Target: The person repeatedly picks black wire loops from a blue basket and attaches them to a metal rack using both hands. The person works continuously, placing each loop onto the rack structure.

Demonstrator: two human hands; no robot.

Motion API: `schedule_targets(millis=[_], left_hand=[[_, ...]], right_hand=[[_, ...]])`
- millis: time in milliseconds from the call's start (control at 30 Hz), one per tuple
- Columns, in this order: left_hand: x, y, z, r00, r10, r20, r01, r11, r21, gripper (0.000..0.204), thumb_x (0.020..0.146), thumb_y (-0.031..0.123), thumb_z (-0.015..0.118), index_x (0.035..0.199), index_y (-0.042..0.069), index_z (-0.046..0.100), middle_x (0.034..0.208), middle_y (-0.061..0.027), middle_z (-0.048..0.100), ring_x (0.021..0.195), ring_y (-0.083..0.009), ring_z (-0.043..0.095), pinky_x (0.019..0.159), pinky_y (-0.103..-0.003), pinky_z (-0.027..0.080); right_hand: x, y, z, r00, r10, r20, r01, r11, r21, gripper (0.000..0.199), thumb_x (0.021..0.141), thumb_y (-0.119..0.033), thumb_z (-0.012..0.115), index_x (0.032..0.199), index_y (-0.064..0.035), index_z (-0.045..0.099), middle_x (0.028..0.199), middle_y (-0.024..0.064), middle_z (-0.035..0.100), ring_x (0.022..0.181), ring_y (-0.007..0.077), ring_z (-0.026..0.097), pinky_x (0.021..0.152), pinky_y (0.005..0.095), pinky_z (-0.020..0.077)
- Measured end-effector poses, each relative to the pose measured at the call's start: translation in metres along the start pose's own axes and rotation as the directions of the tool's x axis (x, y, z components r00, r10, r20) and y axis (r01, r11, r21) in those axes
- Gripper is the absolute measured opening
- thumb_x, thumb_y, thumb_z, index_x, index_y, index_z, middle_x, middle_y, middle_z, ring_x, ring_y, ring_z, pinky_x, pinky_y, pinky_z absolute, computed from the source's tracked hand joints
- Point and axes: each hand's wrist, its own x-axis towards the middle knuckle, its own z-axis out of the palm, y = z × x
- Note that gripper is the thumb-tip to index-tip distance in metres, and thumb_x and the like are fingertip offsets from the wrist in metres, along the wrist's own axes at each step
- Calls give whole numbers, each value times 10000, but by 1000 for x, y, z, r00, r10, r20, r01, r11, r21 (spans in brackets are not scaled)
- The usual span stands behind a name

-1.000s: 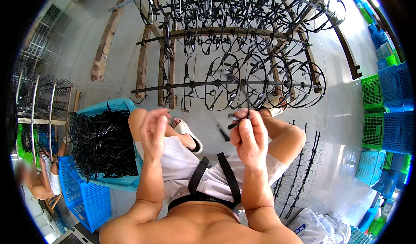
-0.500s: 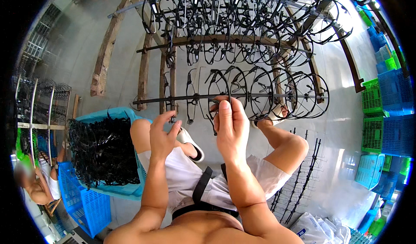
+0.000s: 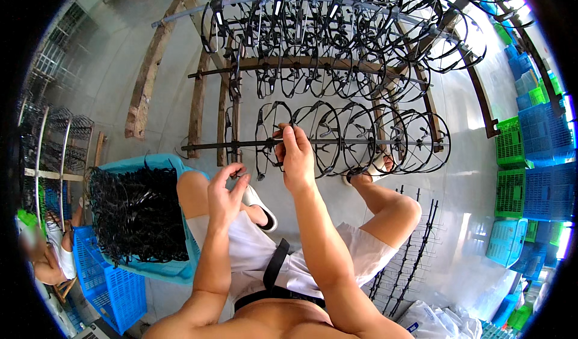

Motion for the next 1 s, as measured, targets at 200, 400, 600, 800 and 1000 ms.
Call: schedule_targets(millis=[200, 400, 600, 800, 1000], left_hand=[[1, 4, -3, 996, -59, 60, 60, 998, -18, 212, 794, 63, 691, 985, -5, 627, 879, -93, 648, 794, -152, 600, 682, -279, 501], [2, -1, -2, 997, -43, 67, 48, 996, -73, 202, 806, 57, 684, 986, -13, 626, 881, -77, 629, 757, -112, 586, 609, -251, 504], [0, -7, 2, 997, -73, 35, 77, 990, -116, 220, 764, 121, 723, 946, 20, 651, 862, -89, 677, 751, -169, 622, 555, -273, 463], [-4, -13, 4, 991, -112, 69, 120, 983, -137, 204, 809, 68, 699, 993, 7, 639, 877, -28, 618, 638, -67, 559, 545, -215, 469], [-2, -11, 4, 993, -99, 61, 106, 984, -143, 204, 809, 66, 698, 996, 7, 644, 883, -35, 633, 667, -79, 576, 563, -222, 472]], right_hand=[[-2, -7, 1, 998, 58, 14, -59, 996, 68, 317, 971, -287, 483, 1121, -17, 556, 915, 20, 596, 570, 48, 390, 492, 190, 310], [2, -3, -3, 997, 64, 45, -70, 986, 148, 336, 968, -304, 488, 1154, -29, 537, 948, 20, 598, 575, 48, 410, 492, 185, 318], [-2, 3, -7, 998, 18, 62, -33, 971, 238, 326, 966, -294, 498, 1165, -37, 531, 954, 24, 596, 604, 49, 426, 524, 184, 337], [0, 11, -16, 985, -31, 168, -18, 958, 287, 288, 970, -262, 494, 1158, -47, 532, 950, 26, 596, 627, 58, 428, 558, 190, 345], [-4, 11, -16, 986, -40, 160, -17, 938, 345, 274, 971, -250, 494, 1161, -56, 531, 961, 19, 597, 662, 56, 433, 603, 186, 355]])
